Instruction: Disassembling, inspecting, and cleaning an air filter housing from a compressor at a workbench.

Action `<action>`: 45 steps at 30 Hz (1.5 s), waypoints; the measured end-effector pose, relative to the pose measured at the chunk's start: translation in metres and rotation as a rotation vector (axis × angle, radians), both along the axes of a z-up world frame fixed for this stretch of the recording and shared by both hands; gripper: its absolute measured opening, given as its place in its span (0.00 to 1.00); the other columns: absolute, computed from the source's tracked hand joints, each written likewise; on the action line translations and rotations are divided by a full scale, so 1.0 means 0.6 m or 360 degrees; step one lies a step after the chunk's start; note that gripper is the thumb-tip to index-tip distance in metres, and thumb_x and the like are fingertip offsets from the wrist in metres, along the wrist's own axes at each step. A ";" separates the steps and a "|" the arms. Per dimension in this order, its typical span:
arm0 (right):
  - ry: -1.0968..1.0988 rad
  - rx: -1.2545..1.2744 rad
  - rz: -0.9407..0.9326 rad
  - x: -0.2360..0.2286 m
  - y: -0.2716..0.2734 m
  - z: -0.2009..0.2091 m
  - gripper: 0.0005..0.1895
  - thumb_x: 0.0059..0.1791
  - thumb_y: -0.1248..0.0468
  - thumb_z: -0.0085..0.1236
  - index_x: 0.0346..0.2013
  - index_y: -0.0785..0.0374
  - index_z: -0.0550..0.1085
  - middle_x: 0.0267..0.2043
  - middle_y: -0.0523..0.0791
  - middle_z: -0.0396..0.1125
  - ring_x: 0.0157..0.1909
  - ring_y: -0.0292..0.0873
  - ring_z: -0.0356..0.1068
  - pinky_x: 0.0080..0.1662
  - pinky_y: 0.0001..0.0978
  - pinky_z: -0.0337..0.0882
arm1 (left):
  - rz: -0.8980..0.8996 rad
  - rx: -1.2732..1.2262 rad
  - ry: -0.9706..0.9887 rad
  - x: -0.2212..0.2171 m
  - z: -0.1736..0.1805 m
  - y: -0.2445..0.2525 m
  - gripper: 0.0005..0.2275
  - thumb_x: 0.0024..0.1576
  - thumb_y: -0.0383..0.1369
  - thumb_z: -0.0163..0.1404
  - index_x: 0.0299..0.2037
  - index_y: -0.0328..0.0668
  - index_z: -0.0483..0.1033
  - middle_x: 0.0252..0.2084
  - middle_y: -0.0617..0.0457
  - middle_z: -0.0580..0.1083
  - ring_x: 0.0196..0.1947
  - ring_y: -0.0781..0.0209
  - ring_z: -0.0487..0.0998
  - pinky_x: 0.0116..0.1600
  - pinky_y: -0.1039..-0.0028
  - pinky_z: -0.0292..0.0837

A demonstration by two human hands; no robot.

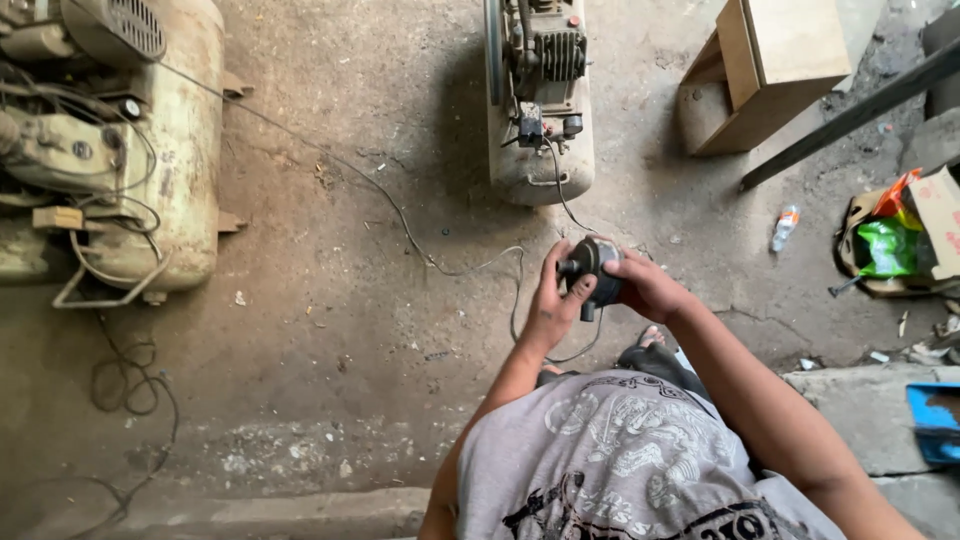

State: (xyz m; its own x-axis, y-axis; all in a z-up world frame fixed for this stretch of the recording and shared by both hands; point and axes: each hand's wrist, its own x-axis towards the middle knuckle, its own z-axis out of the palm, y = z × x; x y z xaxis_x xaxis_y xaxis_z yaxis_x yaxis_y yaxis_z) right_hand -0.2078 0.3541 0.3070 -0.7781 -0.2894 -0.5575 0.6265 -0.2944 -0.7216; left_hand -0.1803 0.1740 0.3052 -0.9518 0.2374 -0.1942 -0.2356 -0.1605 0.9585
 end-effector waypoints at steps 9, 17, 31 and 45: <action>0.0055 -0.0173 0.0184 -0.021 0.023 0.065 0.37 0.53 0.36 0.43 0.48 0.71 0.73 0.33 0.66 0.73 0.31 0.63 0.77 0.35 0.62 0.78 | 0.0206 -0.0918 0.1147 -0.011 0.045 -0.003 0.13 0.67 0.44 0.46 0.38 0.43 0.68 0.31 0.54 0.62 0.28 0.54 0.71 0.30 0.66 0.72; 0.0059 0.0215 0.0229 -0.044 0.059 0.064 0.36 0.52 0.39 0.53 0.51 0.73 0.74 0.37 0.64 0.73 0.36 0.61 0.77 0.38 0.61 0.77 | 0.0085 -0.0556 0.0904 -0.004 0.099 0.041 0.46 0.44 0.48 0.69 0.73 0.45 0.57 0.67 0.41 0.62 0.64 0.38 0.68 0.54 0.56 0.78; 0.1431 0.1399 0.0567 -0.062 0.199 0.161 0.40 0.44 0.42 0.65 0.67 0.51 0.69 0.58 0.49 0.65 0.60 0.53 0.68 0.55 0.48 0.71 | 0.0399 0.0997 -0.0055 -0.039 -0.054 0.228 0.29 0.65 0.49 0.47 0.73 0.44 0.60 0.56 0.32 0.73 0.42 0.46 0.83 0.34 0.54 0.86; 0.0799 0.1454 0.0676 -0.039 0.304 0.141 0.42 0.48 0.41 0.60 0.69 0.61 0.63 0.62 0.53 0.64 0.63 0.56 0.69 0.53 0.46 0.77 | 0.0418 0.0665 -0.0694 -0.037 -0.065 0.319 0.22 0.59 0.50 0.59 0.53 0.42 0.75 0.34 0.37 0.76 0.28 0.46 0.82 0.23 0.55 0.81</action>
